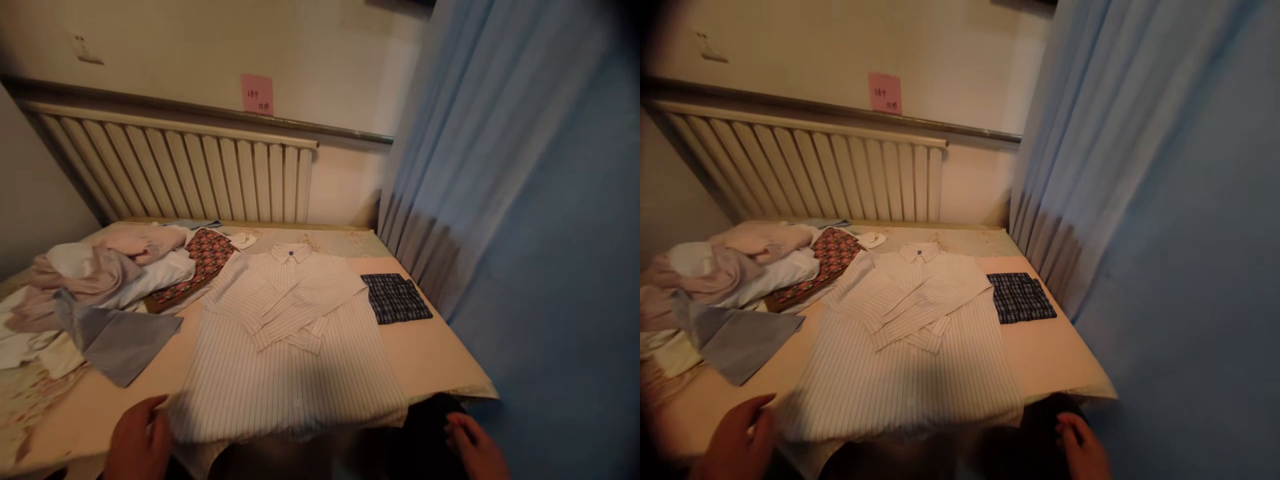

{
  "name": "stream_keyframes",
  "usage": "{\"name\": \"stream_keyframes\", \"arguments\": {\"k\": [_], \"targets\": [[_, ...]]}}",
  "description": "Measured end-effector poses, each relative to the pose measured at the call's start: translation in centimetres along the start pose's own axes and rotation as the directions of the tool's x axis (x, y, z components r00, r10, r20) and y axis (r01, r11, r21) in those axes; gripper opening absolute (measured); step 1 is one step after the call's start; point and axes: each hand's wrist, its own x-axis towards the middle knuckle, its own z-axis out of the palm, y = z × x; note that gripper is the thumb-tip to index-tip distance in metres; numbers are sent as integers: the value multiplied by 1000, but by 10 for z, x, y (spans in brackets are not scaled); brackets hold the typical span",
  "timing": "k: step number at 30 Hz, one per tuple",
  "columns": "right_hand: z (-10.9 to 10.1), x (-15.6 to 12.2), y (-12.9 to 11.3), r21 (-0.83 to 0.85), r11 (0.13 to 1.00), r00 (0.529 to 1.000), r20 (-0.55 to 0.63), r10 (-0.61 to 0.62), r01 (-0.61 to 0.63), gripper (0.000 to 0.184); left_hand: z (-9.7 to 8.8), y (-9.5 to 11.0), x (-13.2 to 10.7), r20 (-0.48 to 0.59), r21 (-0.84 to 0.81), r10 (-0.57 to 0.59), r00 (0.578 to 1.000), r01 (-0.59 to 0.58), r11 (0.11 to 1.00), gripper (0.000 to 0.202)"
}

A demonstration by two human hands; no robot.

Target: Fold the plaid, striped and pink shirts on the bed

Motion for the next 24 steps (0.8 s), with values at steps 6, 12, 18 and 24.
{"name": "stream_keyframes", "arguments": {"k": [6,12,18,24], "targets": [[42,23,-35,-64,986,987,65,-147,152,46,47,87,38,111,21,197,974,-200,980,39],[71,53,-43,-175,964,980,66,-190,199,42,65,95,33,178,189,135,975,-168,967,35],[89,56,-54,-206,961,979,124,-159,182,31,64,94,35,197,185,120,973,-157,970,33],[87,43,-62,-174,956,959,205,-198,234,24,66,93,35,188,198,130,974,-167,966,36]]}}
